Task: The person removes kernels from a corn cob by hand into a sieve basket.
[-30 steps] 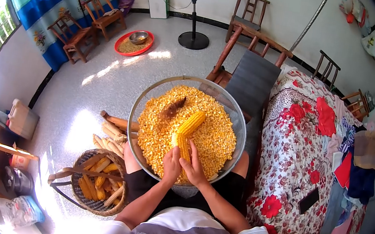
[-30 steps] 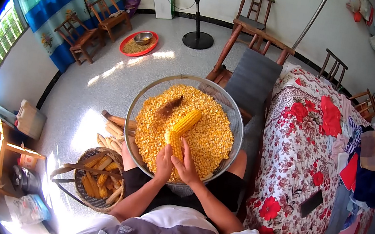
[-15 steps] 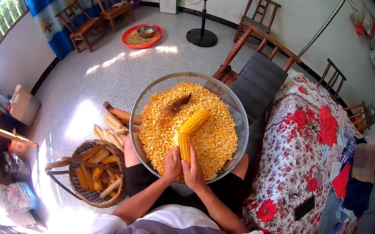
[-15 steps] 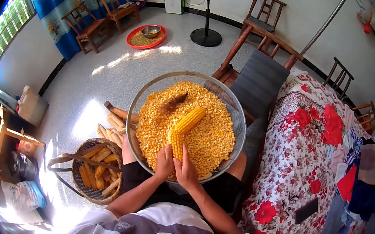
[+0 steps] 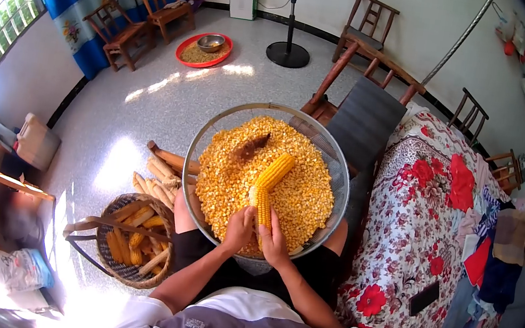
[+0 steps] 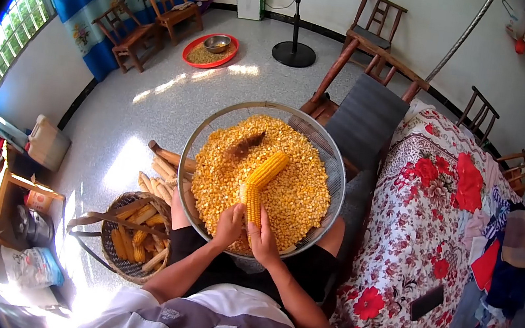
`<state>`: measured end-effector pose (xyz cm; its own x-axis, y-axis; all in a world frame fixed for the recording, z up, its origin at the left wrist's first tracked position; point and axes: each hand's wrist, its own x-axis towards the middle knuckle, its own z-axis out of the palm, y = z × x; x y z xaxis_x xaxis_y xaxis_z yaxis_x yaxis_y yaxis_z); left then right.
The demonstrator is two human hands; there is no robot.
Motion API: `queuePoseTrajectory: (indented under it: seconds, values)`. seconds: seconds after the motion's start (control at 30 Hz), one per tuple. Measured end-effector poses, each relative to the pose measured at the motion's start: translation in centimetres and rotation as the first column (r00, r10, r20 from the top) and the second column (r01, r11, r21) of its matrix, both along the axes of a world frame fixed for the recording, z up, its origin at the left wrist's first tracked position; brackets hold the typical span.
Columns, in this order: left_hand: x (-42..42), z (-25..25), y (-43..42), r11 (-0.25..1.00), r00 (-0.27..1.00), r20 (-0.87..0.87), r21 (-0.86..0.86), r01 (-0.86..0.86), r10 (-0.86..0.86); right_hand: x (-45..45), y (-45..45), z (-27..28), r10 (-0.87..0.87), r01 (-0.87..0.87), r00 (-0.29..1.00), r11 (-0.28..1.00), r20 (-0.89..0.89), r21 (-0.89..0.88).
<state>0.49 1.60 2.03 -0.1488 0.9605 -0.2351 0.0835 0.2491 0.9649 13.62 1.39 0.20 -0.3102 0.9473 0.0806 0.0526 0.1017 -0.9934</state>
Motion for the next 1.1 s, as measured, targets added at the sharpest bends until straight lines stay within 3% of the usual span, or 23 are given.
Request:
queuePoseTrajectory:
  seconds: [0.07,0.2,0.27,0.4,0.5,0.7,0.8,1.03,1.1]
  values:
    - [-0.4,-2.9,0.1,1.000,0.984,0.179,0.002,-0.024,0.023,0.1,0.2,-0.7,0.005,-0.005,0.999,1.000,-0.051,-0.012]
    - [-0.5,-3.9,0.3,0.992,0.958,0.266,0.046,-0.120,0.104,-0.1,-0.1,0.2,0.008,-0.009,0.999,1.000,-0.036,-0.011]
    - [-0.3,-2.9,0.3,0.959,0.984,-0.049,0.236,-0.157,0.173,-0.3,-0.5,-0.3,-0.010,0.003,0.993,0.998,0.120,0.060]
    - [0.0,-1.7,0.6,0.965,0.970,-0.059,0.135,-0.224,0.234,-0.3,-0.5,0.1,-0.002,-0.007,0.994,0.997,0.109,0.082]
    - [-0.5,-1.9,0.8,0.981,0.956,-0.229,0.113,-0.159,0.181,-0.2,-0.3,0.5,-0.005,-0.003,0.995,0.997,0.097,0.080]
    - [1.1,-2.3,0.8,0.926,0.926,-0.204,0.276,-0.256,0.317,-0.3,-0.6,1.2,-0.050,0.037,0.992,0.993,0.117,0.113]
    - [0.9,-2.3,0.7,0.934,0.953,-0.115,0.261,-0.243,0.280,-0.5,-0.6,0.6,-0.096,0.067,0.984,0.980,0.147,0.188]
    - [0.2,-3.5,0.3,0.944,0.951,-0.173,0.253,-0.210,0.258,-0.5,-0.4,1.1,-0.066,0.045,0.990,0.985,0.122,0.166]
    - [0.2,-3.0,0.7,0.914,0.935,-0.091,0.265,-0.308,0.342,-0.4,-0.2,0.8,-0.048,0.045,0.998,0.993,0.028,0.109]
